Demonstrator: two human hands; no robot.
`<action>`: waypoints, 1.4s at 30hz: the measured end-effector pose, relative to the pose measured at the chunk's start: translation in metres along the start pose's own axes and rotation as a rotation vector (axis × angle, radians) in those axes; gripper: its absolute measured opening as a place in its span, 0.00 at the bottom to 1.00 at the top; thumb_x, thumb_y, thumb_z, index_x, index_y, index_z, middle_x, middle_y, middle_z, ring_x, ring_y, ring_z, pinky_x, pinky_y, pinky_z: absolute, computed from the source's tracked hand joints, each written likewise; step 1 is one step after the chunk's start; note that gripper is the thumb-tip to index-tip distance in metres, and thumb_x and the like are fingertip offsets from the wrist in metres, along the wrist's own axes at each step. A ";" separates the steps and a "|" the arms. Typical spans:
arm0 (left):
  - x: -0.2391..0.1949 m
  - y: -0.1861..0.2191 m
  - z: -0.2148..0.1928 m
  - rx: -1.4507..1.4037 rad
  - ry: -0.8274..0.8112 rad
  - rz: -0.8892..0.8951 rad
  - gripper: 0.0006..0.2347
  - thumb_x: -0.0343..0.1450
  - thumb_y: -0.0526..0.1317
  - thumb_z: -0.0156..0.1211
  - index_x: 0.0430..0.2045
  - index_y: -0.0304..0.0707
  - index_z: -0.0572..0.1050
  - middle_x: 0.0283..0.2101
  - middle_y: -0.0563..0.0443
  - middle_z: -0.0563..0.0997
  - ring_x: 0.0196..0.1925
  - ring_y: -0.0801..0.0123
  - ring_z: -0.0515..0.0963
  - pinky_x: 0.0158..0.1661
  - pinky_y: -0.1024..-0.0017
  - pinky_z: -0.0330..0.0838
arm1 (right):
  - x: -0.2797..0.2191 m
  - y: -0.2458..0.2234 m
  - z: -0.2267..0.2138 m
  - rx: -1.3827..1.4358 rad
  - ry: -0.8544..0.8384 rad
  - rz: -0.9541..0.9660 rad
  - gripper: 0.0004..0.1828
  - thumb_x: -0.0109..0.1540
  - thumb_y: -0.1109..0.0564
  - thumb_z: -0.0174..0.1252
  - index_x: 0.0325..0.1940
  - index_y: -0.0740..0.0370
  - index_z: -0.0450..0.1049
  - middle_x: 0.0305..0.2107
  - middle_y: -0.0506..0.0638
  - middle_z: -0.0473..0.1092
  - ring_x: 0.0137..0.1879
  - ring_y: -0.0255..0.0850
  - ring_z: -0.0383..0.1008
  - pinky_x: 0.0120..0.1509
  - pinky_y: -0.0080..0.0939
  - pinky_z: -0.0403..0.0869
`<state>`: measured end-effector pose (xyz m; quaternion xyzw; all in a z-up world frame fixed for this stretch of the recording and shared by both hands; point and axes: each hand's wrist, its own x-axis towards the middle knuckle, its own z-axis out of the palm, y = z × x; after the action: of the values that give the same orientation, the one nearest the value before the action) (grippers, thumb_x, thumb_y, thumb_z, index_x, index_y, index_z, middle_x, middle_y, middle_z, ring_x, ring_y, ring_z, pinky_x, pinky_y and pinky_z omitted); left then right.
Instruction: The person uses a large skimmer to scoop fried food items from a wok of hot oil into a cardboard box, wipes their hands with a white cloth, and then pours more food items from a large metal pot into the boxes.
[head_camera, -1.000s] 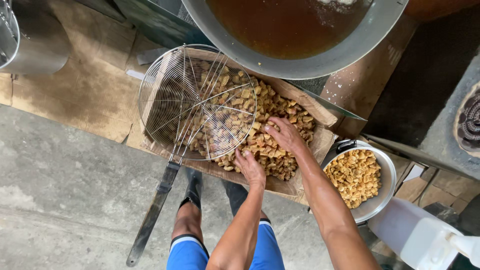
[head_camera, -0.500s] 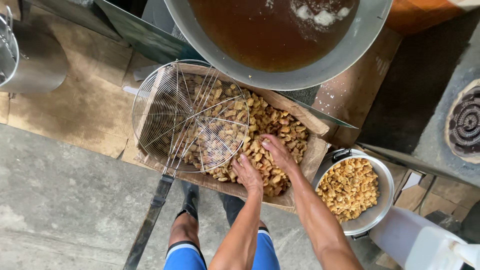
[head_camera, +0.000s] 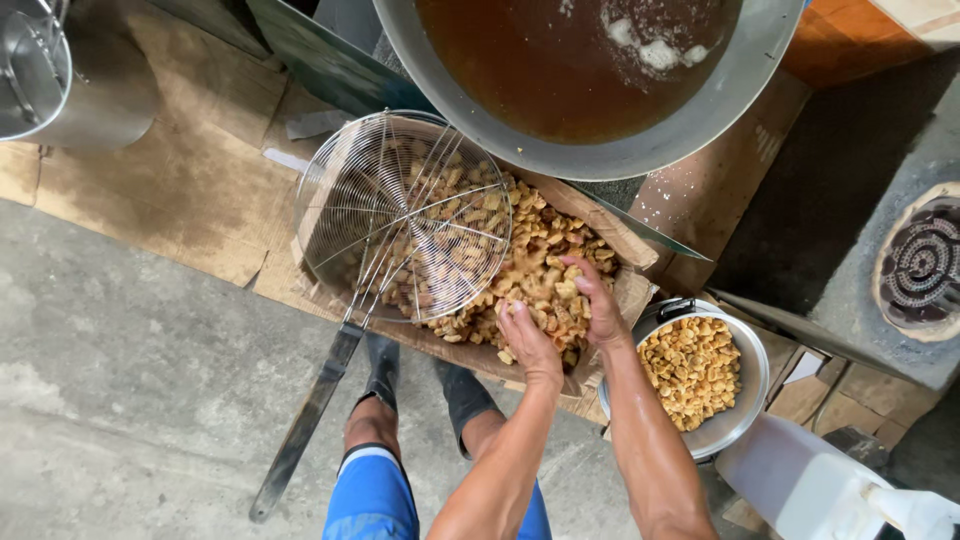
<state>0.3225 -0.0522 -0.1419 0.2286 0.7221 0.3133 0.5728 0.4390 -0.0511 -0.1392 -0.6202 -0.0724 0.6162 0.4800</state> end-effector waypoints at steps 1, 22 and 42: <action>-0.007 0.024 -0.008 0.000 0.007 -0.001 0.28 0.76 0.57 0.43 0.64 0.32 0.64 0.67 0.34 0.65 0.68 0.46 0.66 0.66 0.52 0.58 | -0.005 -0.015 0.008 -0.008 -0.103 -0.076 0.34 0.62 0.40 0.53 0.69 0.58 0.65 0.58 0.65 0.68 0.61 0.56 0.71 0.62 0.57 0.76; 0.044 0.002 -0.092 0.605 -0.489 -0.019 0.36 0.70 0.46 0.59 0.74 0.46 0.50 0.78 0.37 0.45 0.79 0.50 0.50 0.70 0.61 0.53 | -0.035 0.071 -0.020 -0.536 0.602 0.302 0.42 0.68 0.35 0.47 0.82 0.49 0.44 0.80 0.57 0.38 0.84 0.58 0.41 0.80 0.67 0.49; 0.081 -0.101 -0.080 0.542 -0.382 0.234 0.44 0.72 0.55 0.60 0.74 0.34 0.37 0.76 0.26 0.50 0.77 0.36 0.53 0.72 0.56 0.49 | -0.016 0.142 -0.007 -0.729 0.799 0.011 0.44 0.64 0.30 0.50 0.78 0.55 0.58 0.72 0.63 0.58 0.77 0.61 0.57 0.80 0.59 0.60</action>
<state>0.2289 -0.0826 -0.2578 0.5081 0.6277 0.1251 0.5763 0.3698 -0.1401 -0.2266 -0.9330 -0.0900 0.2699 0.2205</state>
